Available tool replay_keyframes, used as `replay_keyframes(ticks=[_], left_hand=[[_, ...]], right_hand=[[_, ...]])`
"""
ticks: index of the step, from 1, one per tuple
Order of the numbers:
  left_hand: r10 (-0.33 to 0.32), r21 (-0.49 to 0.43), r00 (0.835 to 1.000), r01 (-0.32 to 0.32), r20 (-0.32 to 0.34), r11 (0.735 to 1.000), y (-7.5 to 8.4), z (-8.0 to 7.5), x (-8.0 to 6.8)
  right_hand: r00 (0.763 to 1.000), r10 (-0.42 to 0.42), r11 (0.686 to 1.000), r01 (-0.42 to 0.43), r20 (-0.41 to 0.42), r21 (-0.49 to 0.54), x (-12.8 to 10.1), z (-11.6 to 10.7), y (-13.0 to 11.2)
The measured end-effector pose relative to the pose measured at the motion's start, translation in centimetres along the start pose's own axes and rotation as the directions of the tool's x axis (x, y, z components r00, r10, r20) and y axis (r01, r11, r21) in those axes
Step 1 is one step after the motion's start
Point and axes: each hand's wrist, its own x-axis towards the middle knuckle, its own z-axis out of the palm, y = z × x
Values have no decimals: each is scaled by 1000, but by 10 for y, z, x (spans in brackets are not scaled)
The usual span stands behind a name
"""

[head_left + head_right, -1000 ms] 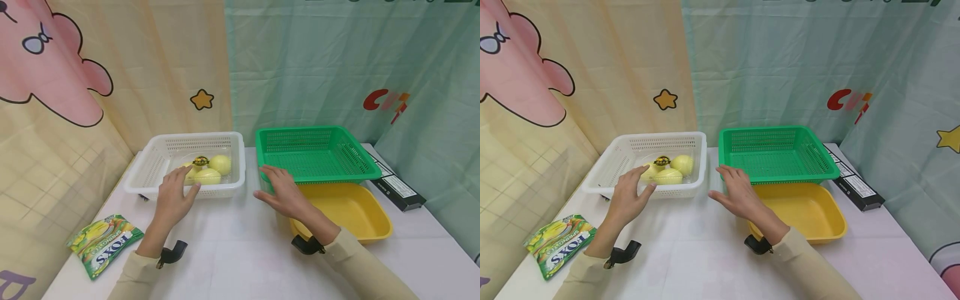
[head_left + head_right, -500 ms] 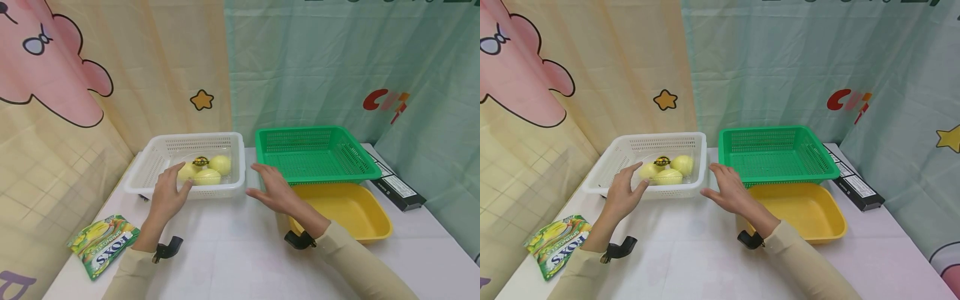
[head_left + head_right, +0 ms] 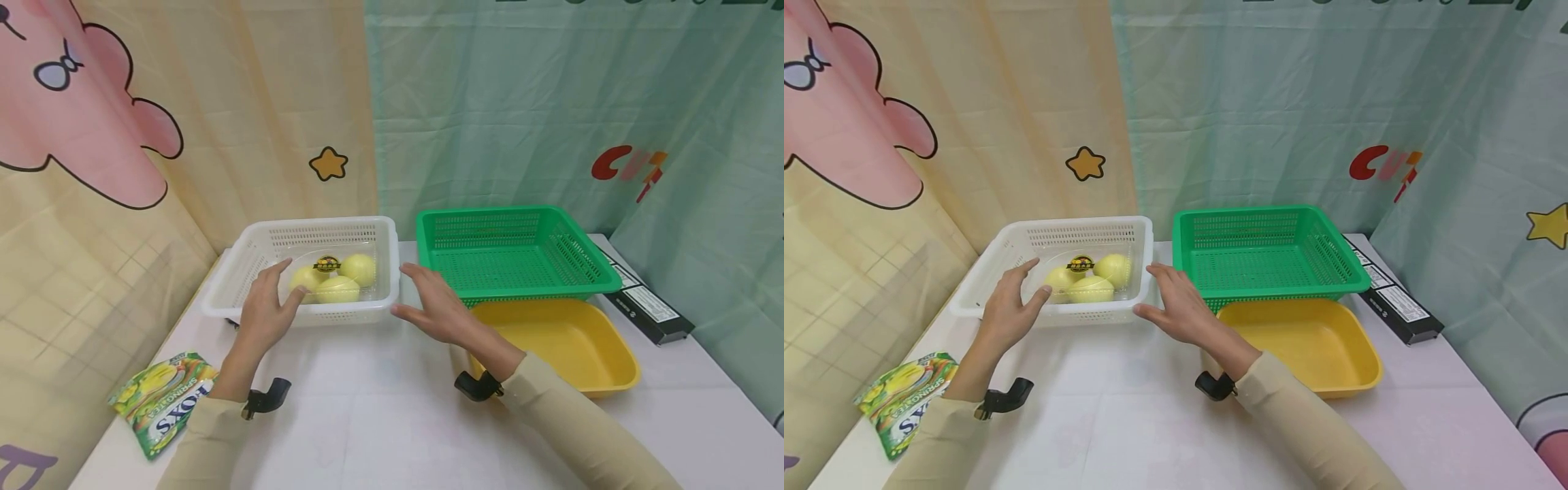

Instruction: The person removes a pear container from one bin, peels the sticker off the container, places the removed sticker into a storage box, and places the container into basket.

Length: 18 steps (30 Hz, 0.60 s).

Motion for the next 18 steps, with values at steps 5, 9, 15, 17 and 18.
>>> replay_keyframes(ticks=[5, 9, 15, 17, 18], left_hand=[[-3, -5, 1000, 3, 9, 1000, -5, -2, 4], [-3, -14, 1000, 3, 17, 1000, -9, -4, 7], [-33, -39, 998, 35, 48, 999, -17, -6, 13], [-42, -50, 997, 45, 58, 998, -19, -7, 15], [-48, -57, 997, 51, 64, 997, -20, -7, 16]], right_hand=[[1000, 8, 1000, -8, 7, -10, 5, 3, -1], [1000, 10, 1000, -10, 10, -8, 8, 4, -2], [999, 43, 999, -44, 30, 22, 14, 9, -3], [998, 54, 998, -55, 43, 31, 17, 10, -2], [997, 59, 998, -61, 48, 34, 18, 11, -2]])
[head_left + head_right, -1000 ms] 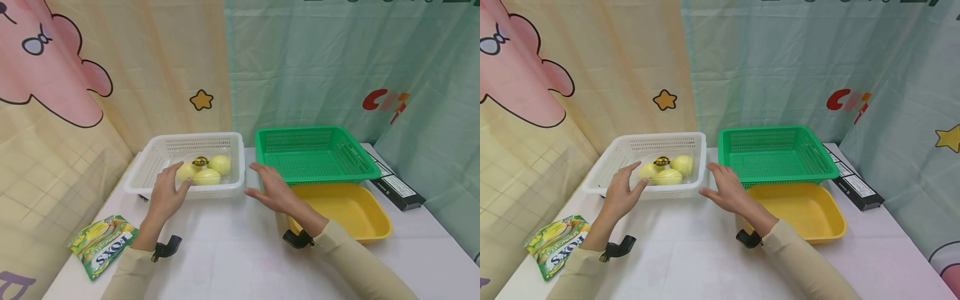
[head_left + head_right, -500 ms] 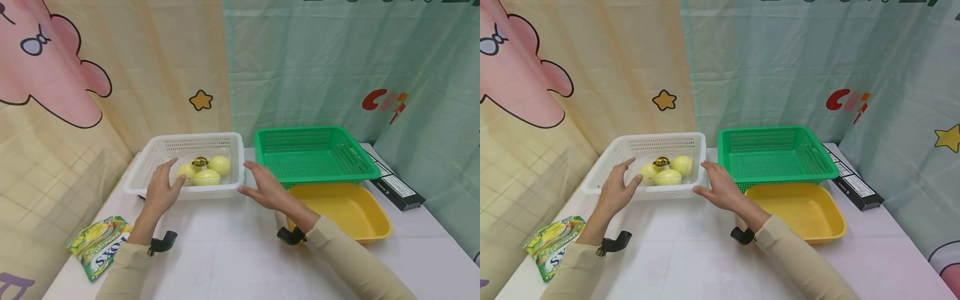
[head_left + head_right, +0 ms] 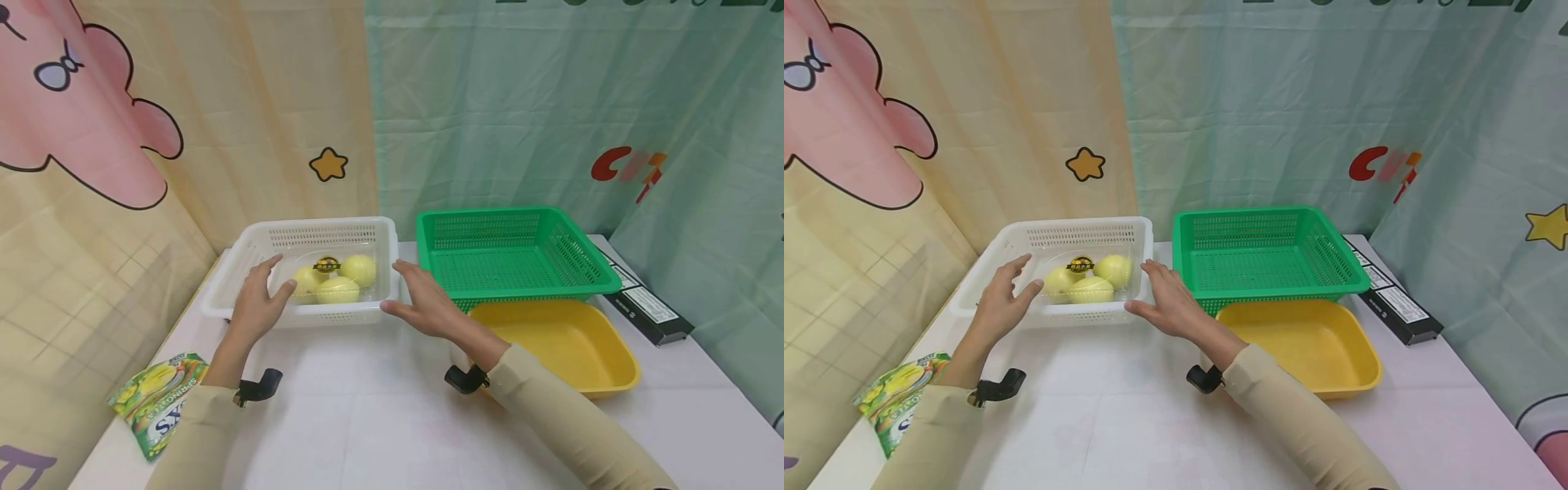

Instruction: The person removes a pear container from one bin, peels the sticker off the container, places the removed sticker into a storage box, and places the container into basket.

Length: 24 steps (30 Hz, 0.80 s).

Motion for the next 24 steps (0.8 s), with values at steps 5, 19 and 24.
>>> replay_keyframes(ticks=[5, 19, 24], left_hand=[[-31, -15, 999, 31, 26, 999, -5, -3, 5], [-98, -14, 988, 100, 118, 995, -16, -9, 19], [-103, -4, 986, 104, 135, 995, -22, -8, 25]], right_hand=[[1000, 5, 1000, -5, 6, 11, 6, 3, 2], [999, 11, 1000, -10, 37, -19, 17, 10, 3], [999, 22, 999, -21, 49, -27, 20, 12, 4]])
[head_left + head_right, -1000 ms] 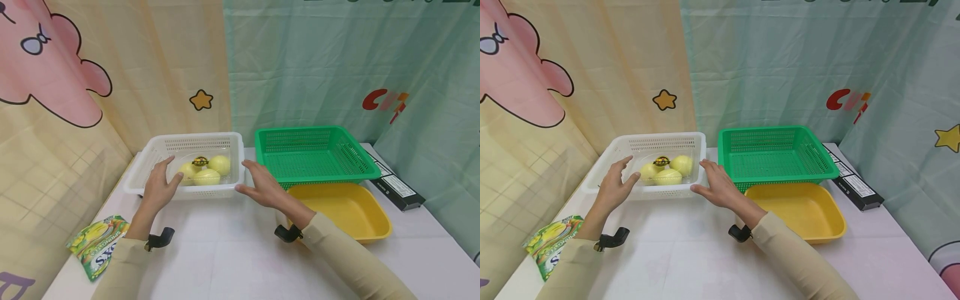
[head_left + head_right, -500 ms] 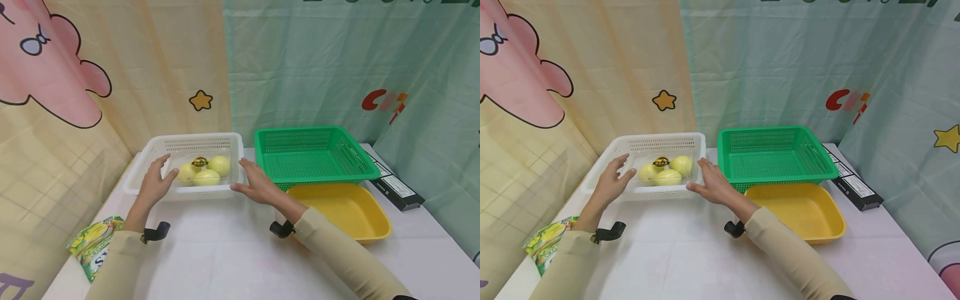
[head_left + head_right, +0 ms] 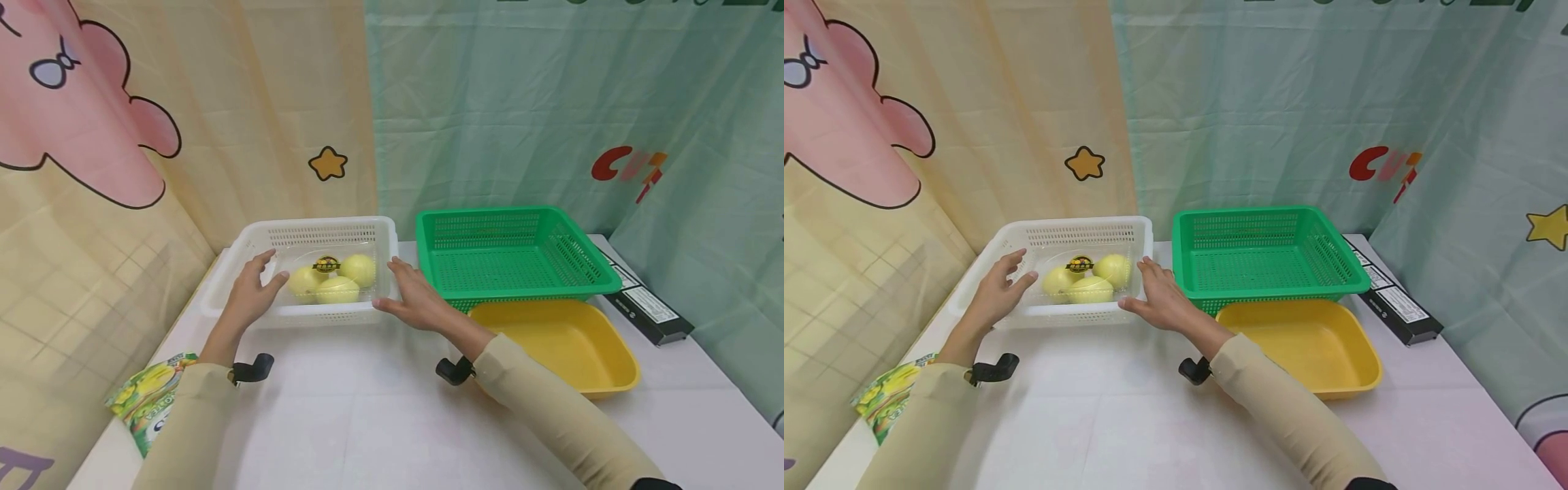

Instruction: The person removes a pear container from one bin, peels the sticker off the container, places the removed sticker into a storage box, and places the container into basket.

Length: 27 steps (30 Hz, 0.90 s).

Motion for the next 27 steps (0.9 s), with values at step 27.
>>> replay_keyframes(ticks=[27], left_hand=[[-58, -75, 979, 73, 195, 994, -15, -7, 22]], right_hand=[[999, 40, 999, -40, 36, 14, 6, 9, 5]])
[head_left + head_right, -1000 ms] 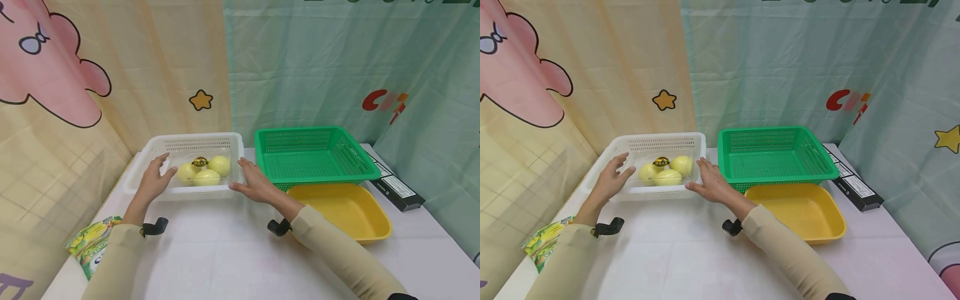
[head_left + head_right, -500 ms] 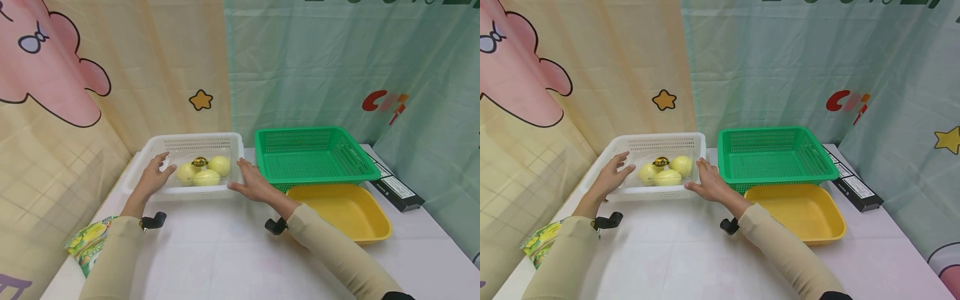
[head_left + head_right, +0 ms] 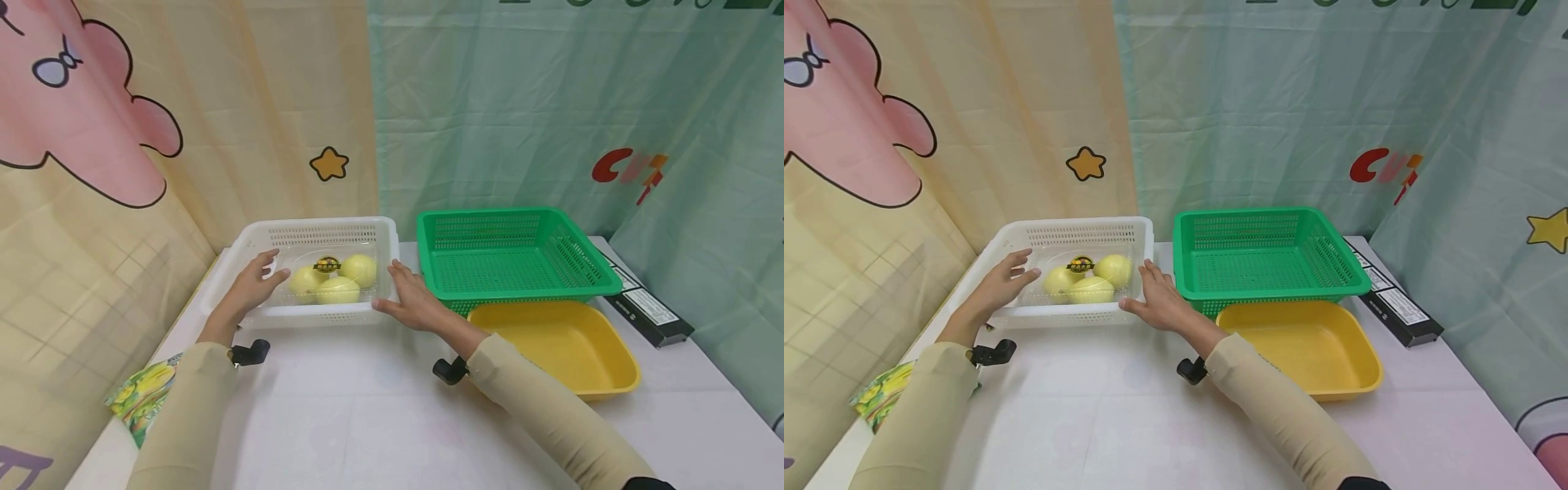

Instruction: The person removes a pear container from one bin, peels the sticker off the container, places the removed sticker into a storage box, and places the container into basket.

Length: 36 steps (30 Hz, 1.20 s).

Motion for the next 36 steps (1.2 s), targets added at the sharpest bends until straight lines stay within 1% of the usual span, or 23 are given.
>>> replay_keyframes(ticks=[4, 11, 21, 30, 36], left_hand=[[-10, -18, 999, 11, 33, 1000, -1, -1, 1], [-47, -42, 996, 50, 80, 998, -5, -2, 4], [-40, -52, 992, 47, 121, 998, -9, -1, 14], [-35, -74, 987, 47, 154, 996, -14, -2, 19], [-55, -102, 981, 75, 184, 992, -16, -3, 22]], right_hand=[[1000, -2, 1000, 2, 1, -3, 0, 1, 2], [1000, -5, 1000, 5, 8, -19, 0, 3, 4], [999, -38, 998, 38, 5, -42, -2, 3, 5], [999, -33, 998, 34, 10, -60, -1, 3, 5], [999, -32, 998, 32, 5, -55, -2, 4, 5]])
